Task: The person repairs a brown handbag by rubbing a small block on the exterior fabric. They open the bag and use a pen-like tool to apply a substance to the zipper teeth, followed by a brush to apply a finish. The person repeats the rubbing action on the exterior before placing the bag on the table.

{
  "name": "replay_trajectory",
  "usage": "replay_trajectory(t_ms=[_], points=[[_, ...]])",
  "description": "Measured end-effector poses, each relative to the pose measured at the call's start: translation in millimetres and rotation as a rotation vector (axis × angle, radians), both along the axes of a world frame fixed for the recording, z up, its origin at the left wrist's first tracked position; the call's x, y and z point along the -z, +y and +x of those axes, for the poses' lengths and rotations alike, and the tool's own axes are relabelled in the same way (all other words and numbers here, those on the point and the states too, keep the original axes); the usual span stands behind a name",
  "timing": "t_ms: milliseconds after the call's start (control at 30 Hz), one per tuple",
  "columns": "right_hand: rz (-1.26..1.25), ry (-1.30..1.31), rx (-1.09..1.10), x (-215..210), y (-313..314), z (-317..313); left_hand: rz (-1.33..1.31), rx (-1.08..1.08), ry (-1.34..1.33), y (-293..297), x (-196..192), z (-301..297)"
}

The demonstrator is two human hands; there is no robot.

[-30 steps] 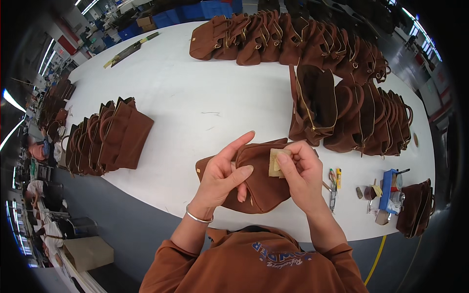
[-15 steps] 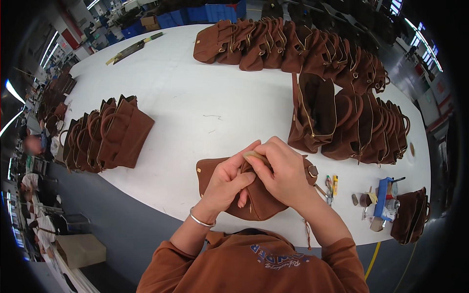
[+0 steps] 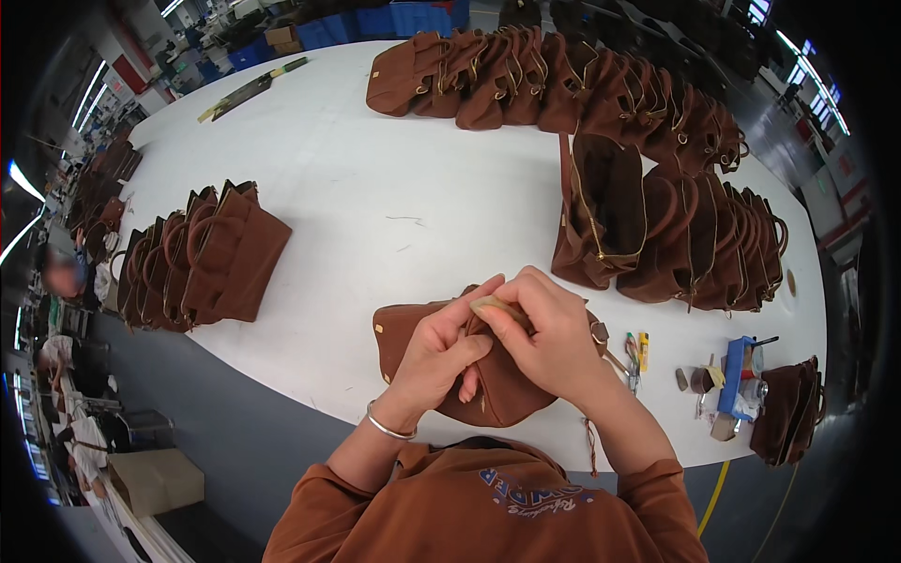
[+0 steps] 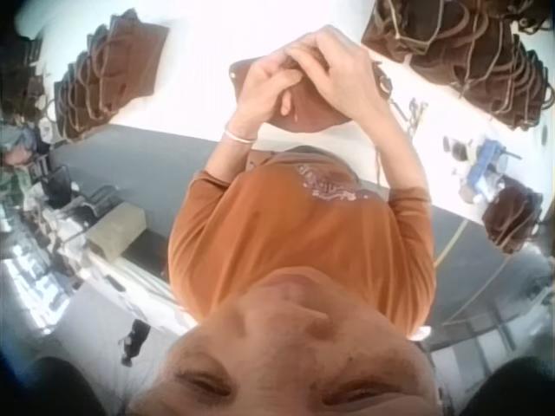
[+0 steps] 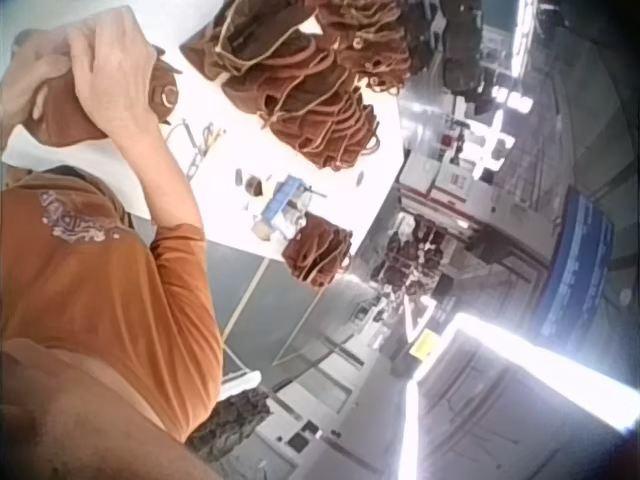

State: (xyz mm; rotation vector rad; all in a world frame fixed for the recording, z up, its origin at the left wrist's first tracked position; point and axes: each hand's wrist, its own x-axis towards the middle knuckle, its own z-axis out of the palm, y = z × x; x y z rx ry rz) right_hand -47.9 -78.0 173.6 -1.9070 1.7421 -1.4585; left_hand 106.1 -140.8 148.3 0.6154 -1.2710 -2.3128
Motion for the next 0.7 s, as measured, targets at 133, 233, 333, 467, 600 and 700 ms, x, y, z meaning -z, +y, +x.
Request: replay_trajectory(t_ms=[133,233,333,467,600,700], points=[[-0.057,0.067,0.061,14,-16,4,0.007,0.032,-0.03,4,10,-6],[-0.028,-0.143,0.117,8,-20,1,-0.016,0.008,-0.018,8,7,-5],[0.065,-0.238,0.071,-7,-8,-1,-0.027,-0.037,-0.004,9,5,-4],[0.012,0.006,0.06,5,-7,1,-0.009,-0.01,-0.037,4,14,-8],[-0.077,-0.124,0.251,16,-23,-11,-0.019,-0.035,0.006,10,10,-10],[-0.075,-0.408,0.237,15,-13,-18,-0.065,-0.117,0.054,4,16,-7]])
